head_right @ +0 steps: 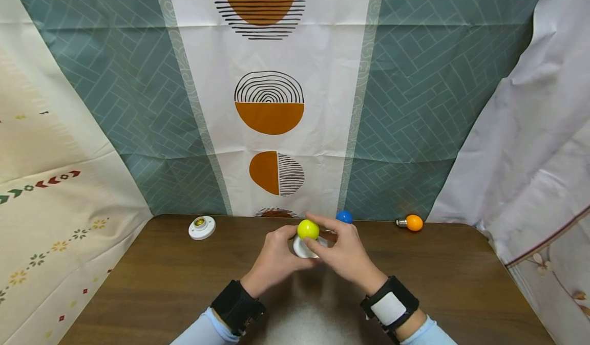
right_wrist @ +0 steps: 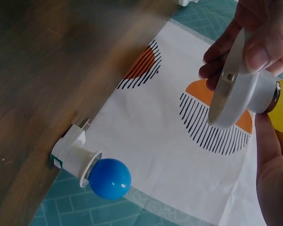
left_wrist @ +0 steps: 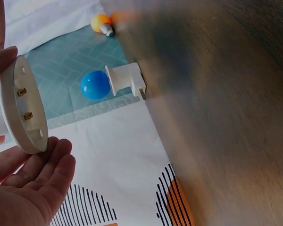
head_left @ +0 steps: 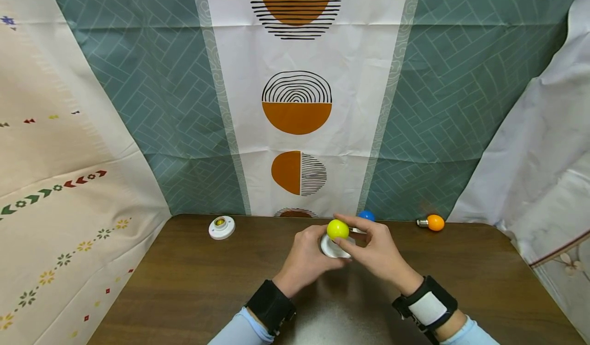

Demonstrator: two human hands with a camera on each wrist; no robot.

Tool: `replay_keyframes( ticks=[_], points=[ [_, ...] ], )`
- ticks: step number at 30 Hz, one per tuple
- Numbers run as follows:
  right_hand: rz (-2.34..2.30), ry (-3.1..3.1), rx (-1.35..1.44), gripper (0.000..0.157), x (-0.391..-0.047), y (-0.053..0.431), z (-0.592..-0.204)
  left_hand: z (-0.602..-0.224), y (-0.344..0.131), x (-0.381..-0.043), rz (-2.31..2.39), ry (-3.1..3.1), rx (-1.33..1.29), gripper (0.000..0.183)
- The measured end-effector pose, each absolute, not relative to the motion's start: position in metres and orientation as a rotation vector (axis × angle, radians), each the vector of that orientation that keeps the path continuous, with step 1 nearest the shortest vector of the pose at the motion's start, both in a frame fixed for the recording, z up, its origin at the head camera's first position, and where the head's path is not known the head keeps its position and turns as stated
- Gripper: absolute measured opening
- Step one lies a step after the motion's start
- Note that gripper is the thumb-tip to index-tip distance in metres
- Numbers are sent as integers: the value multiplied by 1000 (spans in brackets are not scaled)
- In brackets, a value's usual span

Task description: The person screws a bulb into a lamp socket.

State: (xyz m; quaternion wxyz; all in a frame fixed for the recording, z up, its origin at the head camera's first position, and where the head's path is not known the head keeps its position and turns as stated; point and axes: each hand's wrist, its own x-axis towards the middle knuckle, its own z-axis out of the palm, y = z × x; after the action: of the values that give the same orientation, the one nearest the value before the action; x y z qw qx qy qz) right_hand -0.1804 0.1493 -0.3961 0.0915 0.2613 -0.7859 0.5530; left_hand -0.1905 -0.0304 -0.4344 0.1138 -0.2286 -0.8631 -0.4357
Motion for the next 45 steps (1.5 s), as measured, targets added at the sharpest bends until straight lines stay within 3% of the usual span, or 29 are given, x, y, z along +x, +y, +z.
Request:
replay_keyframes(
  ticks=[10, 16, 21, 33, 40, 45],
  points=[
    [1631, -2268, 692, 43, -179, 147, -400, -434, -29, -189, -1279, -2519, -664, 58],
    [1660, -2341, 769, 48, -183, 151, -398, -434, -30, -191, -1270, -2510, -687, 56],
    [1717, -2322, 803, 43, -184, 150, -398, -433, -31, -191, -1284, -2523, -678, 55],
    [1581, -2271, 607, 43, -179, 145, -394, -432, -26, -188, -1308, -2508, -594, 52],
    [1692, -2374, 789, 51, -183, 153, -394, -433, -31, -189, -1314, -2529, -640, 54],
    [1720, -2313, 762, 46, -182, 151, -394, -434, -29, -189, -1318, -2492, -644, 52]
  ],
)
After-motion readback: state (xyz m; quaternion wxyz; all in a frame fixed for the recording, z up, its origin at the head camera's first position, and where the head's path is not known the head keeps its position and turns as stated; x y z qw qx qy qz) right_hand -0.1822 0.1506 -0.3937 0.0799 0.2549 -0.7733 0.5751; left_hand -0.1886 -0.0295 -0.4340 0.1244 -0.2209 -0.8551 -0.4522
